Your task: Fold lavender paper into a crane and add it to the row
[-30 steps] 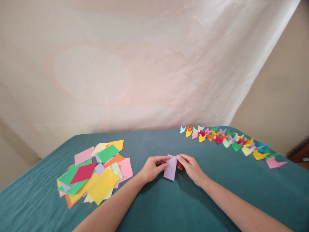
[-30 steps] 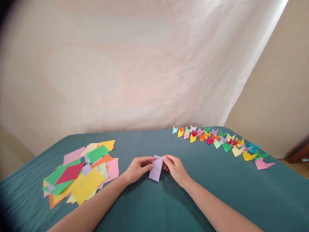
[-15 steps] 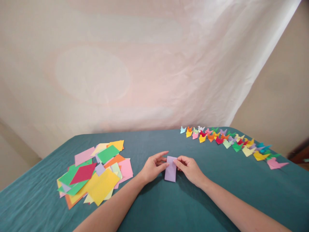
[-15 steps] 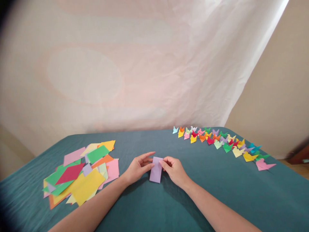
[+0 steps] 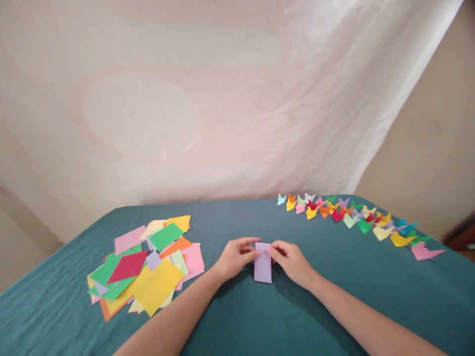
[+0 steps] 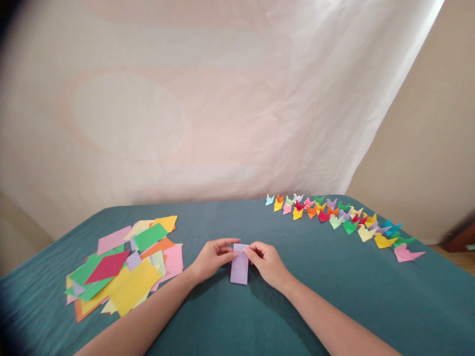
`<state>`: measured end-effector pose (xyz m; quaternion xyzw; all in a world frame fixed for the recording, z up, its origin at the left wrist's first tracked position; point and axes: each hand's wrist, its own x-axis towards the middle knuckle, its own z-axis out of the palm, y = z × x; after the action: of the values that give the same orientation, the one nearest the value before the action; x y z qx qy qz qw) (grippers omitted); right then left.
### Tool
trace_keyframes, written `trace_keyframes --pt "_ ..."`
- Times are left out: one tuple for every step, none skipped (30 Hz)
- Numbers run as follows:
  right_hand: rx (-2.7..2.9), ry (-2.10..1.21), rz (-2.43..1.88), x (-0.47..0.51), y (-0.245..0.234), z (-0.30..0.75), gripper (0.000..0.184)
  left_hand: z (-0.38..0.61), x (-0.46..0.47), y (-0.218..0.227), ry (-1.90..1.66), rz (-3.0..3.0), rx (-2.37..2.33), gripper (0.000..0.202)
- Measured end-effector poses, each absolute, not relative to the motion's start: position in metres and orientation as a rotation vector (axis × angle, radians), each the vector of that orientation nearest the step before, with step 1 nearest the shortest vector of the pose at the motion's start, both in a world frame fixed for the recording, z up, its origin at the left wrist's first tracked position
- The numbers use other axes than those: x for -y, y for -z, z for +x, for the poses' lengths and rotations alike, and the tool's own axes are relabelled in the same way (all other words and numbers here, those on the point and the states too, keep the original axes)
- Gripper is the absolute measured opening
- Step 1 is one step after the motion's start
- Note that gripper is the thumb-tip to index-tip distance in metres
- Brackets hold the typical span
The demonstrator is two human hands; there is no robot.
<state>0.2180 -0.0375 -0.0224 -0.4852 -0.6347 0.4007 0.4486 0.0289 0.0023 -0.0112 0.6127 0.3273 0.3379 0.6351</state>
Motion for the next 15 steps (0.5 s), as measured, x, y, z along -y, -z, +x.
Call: trace_keyframes --pt "1.574 -0.988 -1.201 0.0375 0.022 0.218 0.031 0.0289 -0.0022 0.0109 -0.771 1.403 -0.746 0.055" --pt "1.579 -0.985 -1.201 0.0376 0.0216 0.218 0.031 0.0288 -0.0021 0.0105 -0.771 1.404 -0.743 0.055" --pt "1.582 -0.984 -1.199 0.0377 0.0211 0.218 0.031 0.0287 -0.002 0.0101 -0.772 1.406 -0.737 0.055" --pt "1.585 -0.984 -1.196 0.0379 0.0205 0.218 0.031 0.0286 -0.0018 0.0097 -0.773 1.407 -0.731 0.054" --pt "1.59 -0.984 -1.192 0.0381 0.0199 0.218 0.032 0.0285 -0.0017 0.0093 -0.775 1.408 -0.724 0.053" --pt "1.593 -0.985 -1.19 0.0383 0.0194 0.2181 0.032 0.0283 -0.0016 0.0091 -0.777 1.41 -0.718 0.052" --pt "1.597 -0.985 -1.19 0.0386 0.019 0.2182 0.032 0.0281 -0.0016 0.0091 -0.778 1.41 -0.713 0.051" --pt "1.599 -0.982 -1.192 0.0389 0.0186 0.2182 0.032 0.0279 -0.0017 0.0091 -0.78 1.411 -0.709 0.05" --pt "1.602 -0.98 -1.194 0.0392 0.0183 0.2182 0.032 0.0277 -0.0018 0.0093 -0.779 1.409 -0.706 0.049" --pt "1.603 -0.979 -1.197 0.0395 0.018 0.2181 0.032 0.0276 -0.002 0.0096 -0.776 1.406 -0.703 0.049" --pt "1.604 -0.979 -1.198 0.0399 0.0177 0.218 0.033 0.0275 -0.0021 0.0099 -0.774 1.403 -0.7 0.049" --pt "1.605 -0.981 -1.199 0.0402 0.0174 0.2178 0.033 0.0274 -0.0023 0.0101 -0.771 1.399 -0.7 0.048" --pt "1.607 -0.984 -1.198 0.0404 0.0171 0.2176 0.033 0.0275 -0.0025 0.0104 -0.769 1.395 -0.702 0.049" --pt "1.609 -0.987 -1.198 0.0406 0.0168 0.2175 0.033 0.0276 -0.0026 0.0106 -0.768 1.389 -0.707 0.049" --pt "1.61 -0.989 -1.199 0.0408 0.0166 0.2173 0.034 0.0278 -0.0028 0.0108 -0.769 1.383 -0.711 0.049"
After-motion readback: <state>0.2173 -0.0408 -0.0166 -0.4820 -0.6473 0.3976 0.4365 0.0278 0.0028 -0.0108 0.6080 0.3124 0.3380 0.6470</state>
